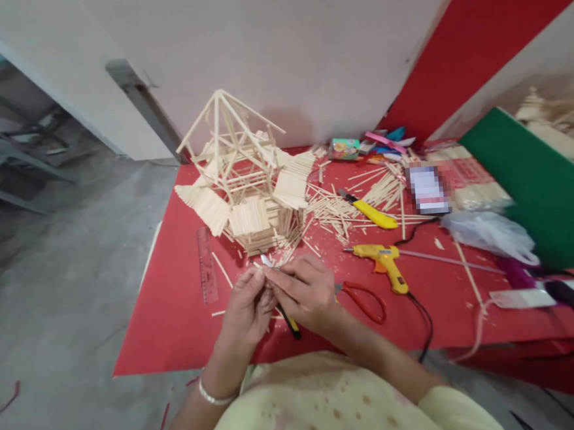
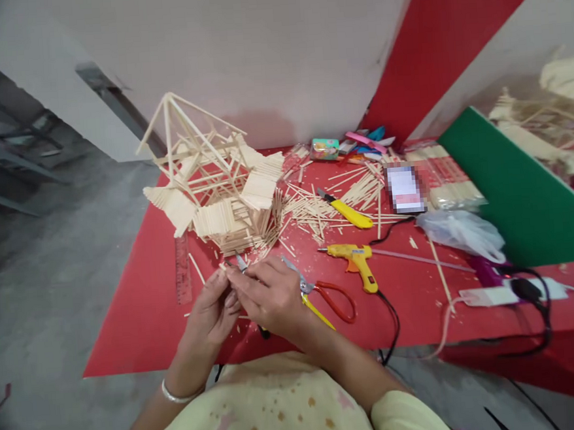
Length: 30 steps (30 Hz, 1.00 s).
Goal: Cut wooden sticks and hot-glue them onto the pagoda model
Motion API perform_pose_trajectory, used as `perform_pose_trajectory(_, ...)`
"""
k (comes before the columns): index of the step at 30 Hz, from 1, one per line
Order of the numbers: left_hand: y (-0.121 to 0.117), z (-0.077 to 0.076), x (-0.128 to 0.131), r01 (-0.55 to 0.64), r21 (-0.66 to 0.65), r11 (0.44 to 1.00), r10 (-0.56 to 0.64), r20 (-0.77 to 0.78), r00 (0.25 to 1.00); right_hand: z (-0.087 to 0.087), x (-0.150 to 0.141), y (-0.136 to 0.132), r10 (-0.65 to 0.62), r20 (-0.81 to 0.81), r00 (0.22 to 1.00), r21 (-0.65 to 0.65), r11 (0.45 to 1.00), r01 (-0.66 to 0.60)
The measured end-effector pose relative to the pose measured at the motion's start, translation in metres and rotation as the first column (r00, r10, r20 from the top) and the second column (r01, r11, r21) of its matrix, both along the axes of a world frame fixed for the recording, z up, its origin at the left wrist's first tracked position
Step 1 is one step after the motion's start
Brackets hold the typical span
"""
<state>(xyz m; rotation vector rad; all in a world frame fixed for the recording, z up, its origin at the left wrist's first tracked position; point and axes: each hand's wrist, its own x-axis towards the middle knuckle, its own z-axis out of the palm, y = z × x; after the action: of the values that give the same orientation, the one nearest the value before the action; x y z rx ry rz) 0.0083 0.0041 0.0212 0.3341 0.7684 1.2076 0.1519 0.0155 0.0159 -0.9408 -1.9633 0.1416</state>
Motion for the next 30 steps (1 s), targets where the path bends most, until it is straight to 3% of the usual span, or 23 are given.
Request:
perform_pose_trajectory(2, -0.001, -0.005, 0.013, 0.072, -0.002, 0.997, -0.072, 0.022, 0.997, -0.012, 0.026, -0.014, -0.049, 0.068, 0.997, -0.084, 0.995, 0.055)
perform_pose_trajectory(4, -0.001, -0.007, 0.024, 0.095, 0.005, 0.996, -0.094, -0.017, 0.995, -0.02, 0.06, -0.028, -0.189, 0.176, 0.966, -0.187, 0.957, 0.222)
perform_pose_trajectory(5, -0.001, -0.007, 0.028, 0.09, 0.009, 0.996, -0.089, -0.048, 0.995, -0.022, 0.08, -0.035, -0.3, 0.243, 0.922, -0.23, 0.906, 0.355)
perform_pose_trajectory(7, -0.001, -0.007, 0.034, 0.066, 0.013, 0.998, -0.064, -0.102, 0.993, -0.024, 0.12, -0.045, -0.491, 0.406, 0.771, -0.291, 0.73, 0.619)
perform_pose_trajectory(9, -0.001, -0.006, 0.038, 0.037, 0.014, 0.999, -0.035, -0.126, 0.991, -0.026, 0.154, -0.05, -0.573, 0.567, 0.592, -0.311, 0.516, 0.798)
perform_pose_trajectory(10, -0.001, -0.005, 0.039, 0.026, 0.014, 1.0, -0.024, -0.132, 0.991, -0.028, 0.166, -0.05, -0.561, 0.632, 0.535, -0.319, 0.44, 0.839)
perform_pose_trajectory(12, -0.002, 0.0, 0.042, 0.012, 0.019, 1.0, -0.009, -0.148, 0.989, -0.034, 0.182, -0.048, -0.489, 0.706, 0.513, -0.369, 0.364, 0.855)
perform_pose_trajectory(14, -0.004, 0.006, 0.042, 0.009, 0.037, 0.999, -0.002, -0.177, 0.984, -0.042, 0.189, -0.046, -0.452, 0.714, 0.535, -0.423, 0.33, 0.844)
perform_pose_trajectory(16, -0.006, 0.01, 0.04, -0.005, 0.052, 0.999, 0.016, -0.213, 0.977, -0.048, 0.192, -0.044, -0.479, 0.653, 0.587, -0.476, 0.345, 0.809)
perform_pose_trajectory(19, -0.006, 0.012, 0.031, -0.054, 0.064, 0.997, 0.069, -0.26, 0.963, -0.042, 0.19, -0.045, -0.582, 0.421, 0.696, -0.56, 0.436, 0.704)
perform_pose_trajectory(23, -0.002, 0.016, 0.013, -0.126, 0.115, 0.985, 0.153, -0.274, 0.95, 0.007, 0.164, -0.044, -0.696, 0.084, 0.713, -0.63, 0.517, 0.579)
perform_pose_trajectory(25, 0.0, 0.02, 0.003, -0.165, 0.15, 0.975, 0.201, -0.274, 0.941, 0.038, 0.141, -0.04, -0.655, -0.029, 0.755, -0.656, 0.582, 0.48)
perform_pose_trajectory(27, 0.002, 0.023, -0.006, -0.201, 0.182, 0.963, 0.245, -0.269, 0.931, 0.062, 0.117, -0.032, -0.558, -0.157, 0.815, -0.632, 0.691, 0.352)
perform_pose_trajectory(30, 0.006, 0.024, -0.017, -0.24, 0.204, 0.949, 0.289, -0.263, 0.92, 0.083, 0.087, -0.015, -0.417, -0.264, 0.869, -0.568, 0.796, 0.209)
